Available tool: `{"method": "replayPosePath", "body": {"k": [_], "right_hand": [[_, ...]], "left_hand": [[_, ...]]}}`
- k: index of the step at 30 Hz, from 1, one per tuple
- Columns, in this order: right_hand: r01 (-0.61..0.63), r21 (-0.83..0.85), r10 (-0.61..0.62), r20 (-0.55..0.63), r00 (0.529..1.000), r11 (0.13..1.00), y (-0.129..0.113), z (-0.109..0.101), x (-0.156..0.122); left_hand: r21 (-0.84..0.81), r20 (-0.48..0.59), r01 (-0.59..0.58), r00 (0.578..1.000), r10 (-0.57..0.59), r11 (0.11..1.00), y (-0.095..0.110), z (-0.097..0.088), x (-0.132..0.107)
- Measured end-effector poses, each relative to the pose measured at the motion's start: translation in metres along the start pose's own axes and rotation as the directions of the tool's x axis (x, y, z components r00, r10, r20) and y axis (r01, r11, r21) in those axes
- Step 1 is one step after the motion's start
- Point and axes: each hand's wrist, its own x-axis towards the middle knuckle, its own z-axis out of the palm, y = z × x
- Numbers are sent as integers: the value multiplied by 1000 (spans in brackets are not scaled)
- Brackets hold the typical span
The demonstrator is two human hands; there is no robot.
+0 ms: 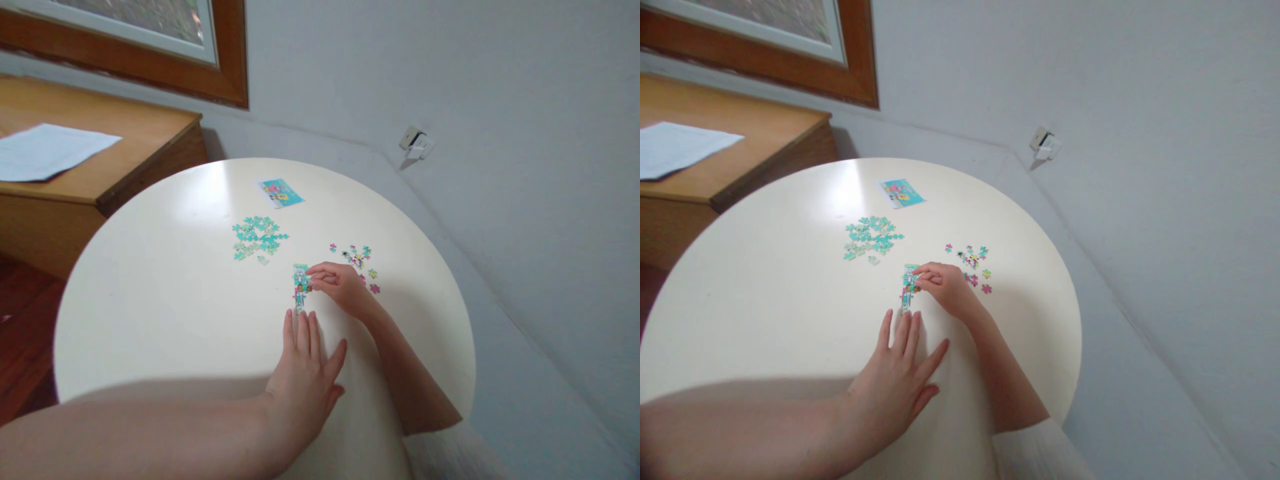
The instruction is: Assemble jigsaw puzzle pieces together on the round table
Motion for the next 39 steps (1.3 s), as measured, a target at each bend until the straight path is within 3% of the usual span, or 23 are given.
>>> {"method": "replayPosePath", "body": {"k": [39], "right_hand": [[33, -108, -25, 77, 997, 994, -7, -2, -3]], "left_hand": [[72, -51, -14, 999, 17, 997, 1, 9, -2]]}}
